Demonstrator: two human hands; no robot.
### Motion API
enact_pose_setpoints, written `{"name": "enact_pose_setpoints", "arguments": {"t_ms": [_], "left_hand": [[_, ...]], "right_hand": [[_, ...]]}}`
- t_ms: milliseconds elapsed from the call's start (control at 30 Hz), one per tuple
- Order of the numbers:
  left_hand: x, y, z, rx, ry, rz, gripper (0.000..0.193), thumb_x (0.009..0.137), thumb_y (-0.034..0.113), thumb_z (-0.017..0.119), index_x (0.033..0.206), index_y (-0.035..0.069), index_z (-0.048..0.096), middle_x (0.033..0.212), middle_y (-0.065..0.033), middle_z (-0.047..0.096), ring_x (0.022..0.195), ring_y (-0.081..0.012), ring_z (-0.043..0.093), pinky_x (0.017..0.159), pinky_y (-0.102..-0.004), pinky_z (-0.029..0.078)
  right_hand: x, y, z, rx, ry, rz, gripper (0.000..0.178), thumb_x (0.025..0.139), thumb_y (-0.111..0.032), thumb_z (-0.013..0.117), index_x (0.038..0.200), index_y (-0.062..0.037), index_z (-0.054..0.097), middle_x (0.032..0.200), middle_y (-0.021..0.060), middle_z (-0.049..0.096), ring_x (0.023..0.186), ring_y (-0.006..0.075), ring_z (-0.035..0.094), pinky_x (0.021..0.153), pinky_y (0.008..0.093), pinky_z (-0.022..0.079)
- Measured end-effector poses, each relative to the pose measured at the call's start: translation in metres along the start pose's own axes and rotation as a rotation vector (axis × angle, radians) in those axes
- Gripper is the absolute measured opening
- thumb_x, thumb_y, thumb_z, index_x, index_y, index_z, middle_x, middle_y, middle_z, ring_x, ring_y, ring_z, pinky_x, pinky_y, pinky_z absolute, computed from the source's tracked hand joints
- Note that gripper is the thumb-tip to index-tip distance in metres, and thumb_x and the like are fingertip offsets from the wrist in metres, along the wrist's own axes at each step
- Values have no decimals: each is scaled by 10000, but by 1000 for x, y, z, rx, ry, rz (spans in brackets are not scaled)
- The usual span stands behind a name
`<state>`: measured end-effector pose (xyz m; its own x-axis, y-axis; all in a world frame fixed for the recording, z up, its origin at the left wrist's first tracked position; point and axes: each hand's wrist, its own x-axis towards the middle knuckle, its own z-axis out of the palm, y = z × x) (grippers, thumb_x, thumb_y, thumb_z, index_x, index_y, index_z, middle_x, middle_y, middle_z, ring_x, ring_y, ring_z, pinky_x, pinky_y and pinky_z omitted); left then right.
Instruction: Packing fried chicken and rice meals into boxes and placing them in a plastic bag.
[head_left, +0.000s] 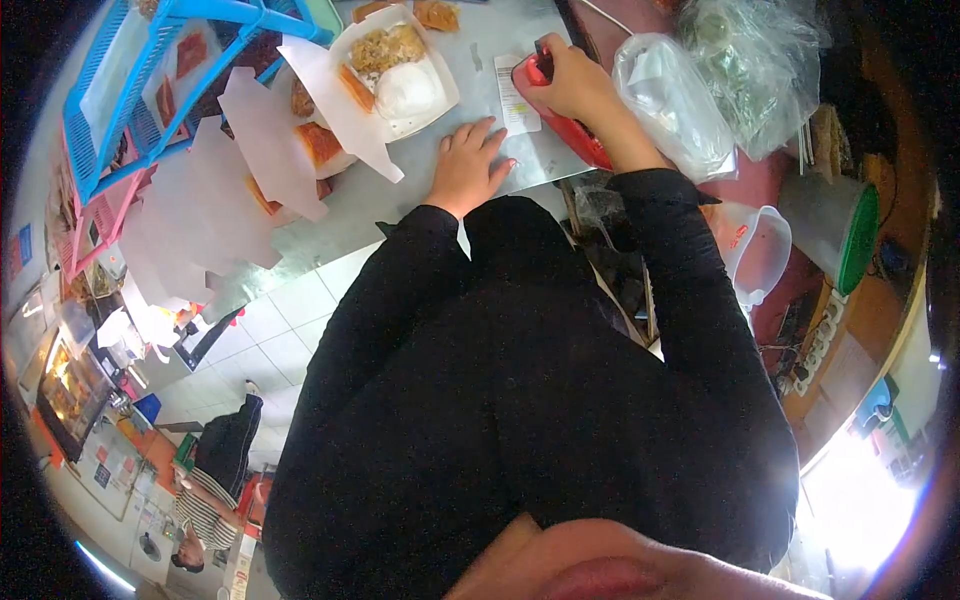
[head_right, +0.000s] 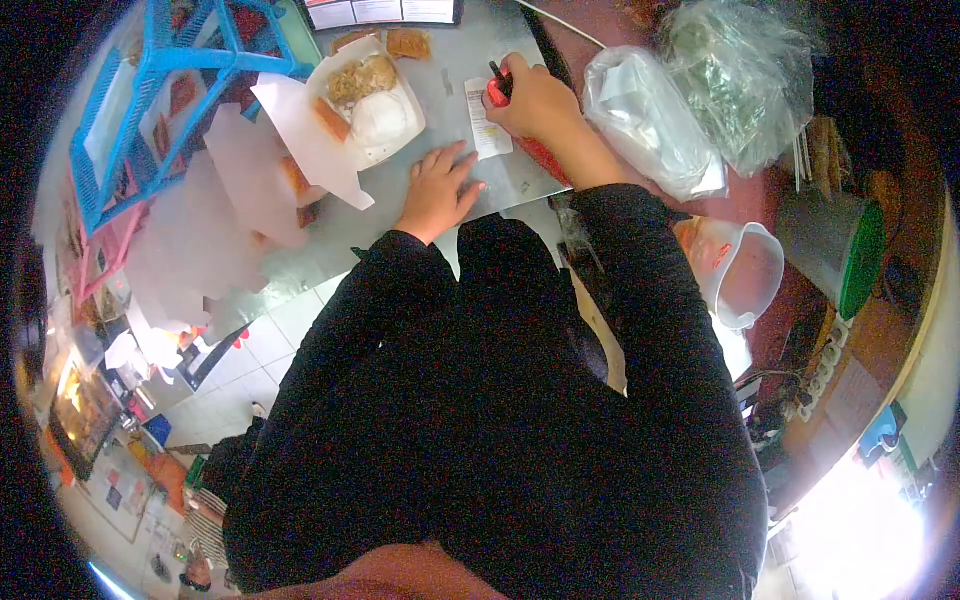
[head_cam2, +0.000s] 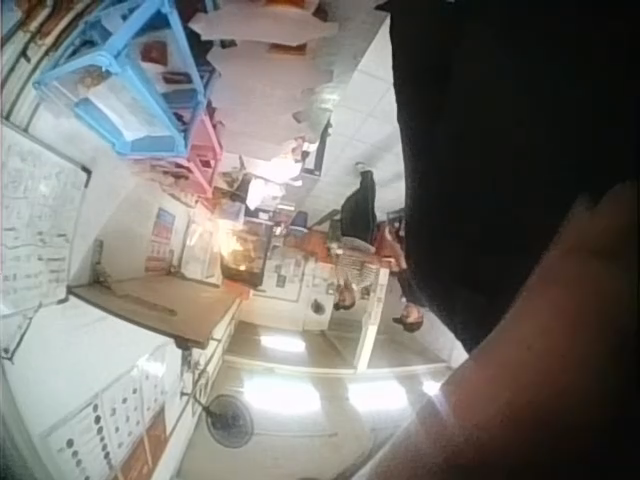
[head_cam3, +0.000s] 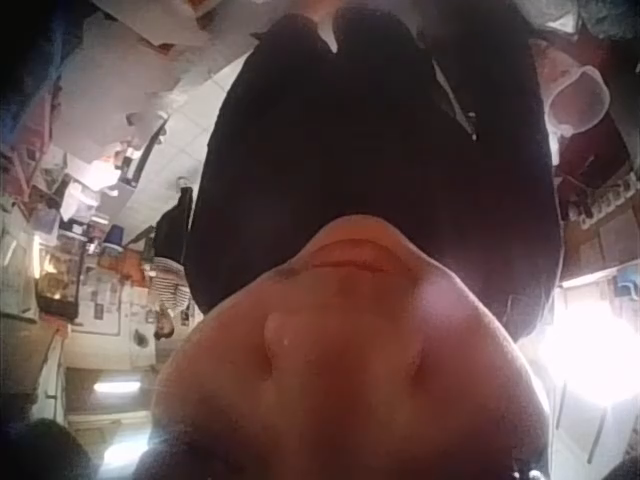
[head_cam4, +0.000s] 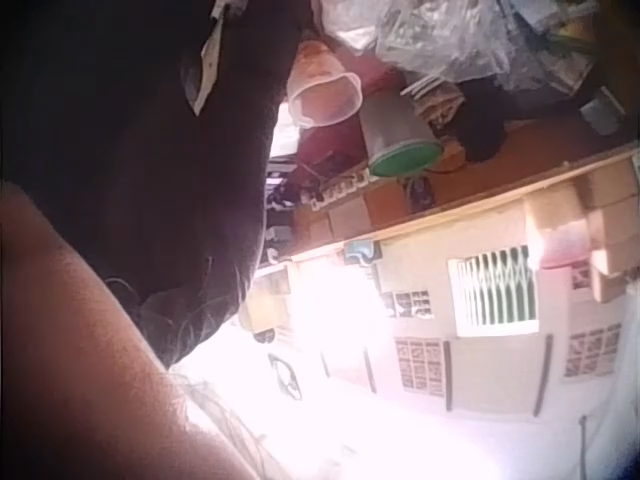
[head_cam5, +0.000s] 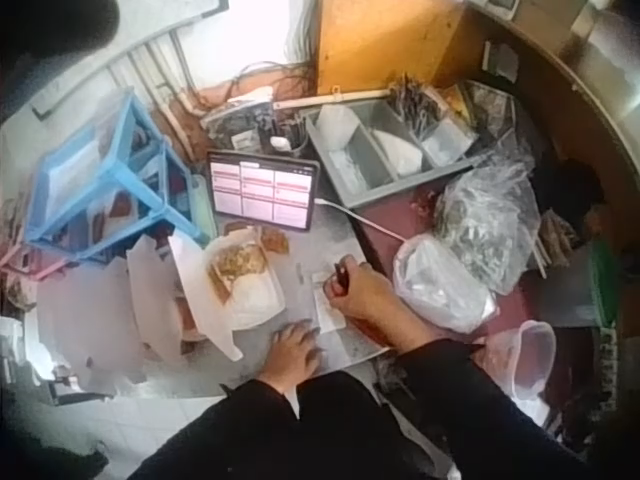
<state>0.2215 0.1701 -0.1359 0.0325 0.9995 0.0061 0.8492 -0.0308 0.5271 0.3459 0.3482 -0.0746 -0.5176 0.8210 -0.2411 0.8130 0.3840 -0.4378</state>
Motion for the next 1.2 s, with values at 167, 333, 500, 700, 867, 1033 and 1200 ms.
{"name": "enact_pose_setpoints", "arguments": {"t_ms": [167, 333, 500, 700, 867, 1033, 1200], "left_hand": [[0, -1, -1, 19, -17, 0, 447, 814, 347, 582, 1187, 102, 562, 1285, -103, 457, 1165, -289, 412, 907, -457, 344], [-1, -2, 1, 17, -10, -4, 448, 818, 346, 577, 1195, 105, 555, 1286, -95, 454, 1168, -285, 408, 911, -460, 340], [-2, -2, 1, 8, -20, -17, 447, 815, 337, 583, 1196, 106, 556, 1288, -91, 454, 1172, -282, 407, 915, -455, 339], [-5, -1, 3, 32, 10, -11, 448, 803, 333, 596, 1187, 105, 561, 1285, -88, 457, 1167, -277, 413, 913, -445, 344], [0, 4, 2, 14, -18, 49, 492, 811, 326, 594, 1239, 97, 515, 1322, -128, 430, 1178, -308, 420, 928, -447, 349], [-37, -5, -24, -170, 0, 14, 545, 816, 299, 608, 1281, 52, 466, 1357, -215, 388, 1189, -379, 429, 966, -471, 333], [-90, -10, -65, -355, -150, -69, 373, 870, 252, 561, 1155, 11, 548, 1156, -207, 558, 1069, -377, 521, 911, -420, 405]], "right_hand": [[2, -1, -1, -5, -21, 1, 593, 683, -398, 687, 1151, -102, 477, 1011, 223, 594, 938, 388, 591, 805, 425, 472], [1, -2, -1, -1, -2, -11, 553, 682, -398, 685, 1116, -122, 483, 978, 226, 584, 890, 389, 607, 790, 435, 487], [1, -1, 2, 3, 10, -15, 546, 689, -403, 681, 1116, -124, 487, 982, 224, 584, 888, 385, 608, 789, 433, 488], [-1, -4, 3, -12, 1, 14, 542, 690, -397, 681, 1120, -129, 488, 990, 218, 584, 901, 378, 606, 788, 437, 489], [-3, -6, -7, -36, 27, 96, 589, 674, -396, 707, 1146, -129, 476, 1006, 219, 583, 937, 364, 601, 792, 445, 486], [-10, 8, -35, 484, 216, -95, 726, 676, -391, 774, 1251, -88, 451, 1115, 185, 599, 961, 291, 614, 853, 383, 460], [31, 115, -166, 312, 1149, 57, 296, 786, -272, 646, 953, -29, 614, 932, 156, 657, 867, 280, 626, 770, 375, 477]]}}
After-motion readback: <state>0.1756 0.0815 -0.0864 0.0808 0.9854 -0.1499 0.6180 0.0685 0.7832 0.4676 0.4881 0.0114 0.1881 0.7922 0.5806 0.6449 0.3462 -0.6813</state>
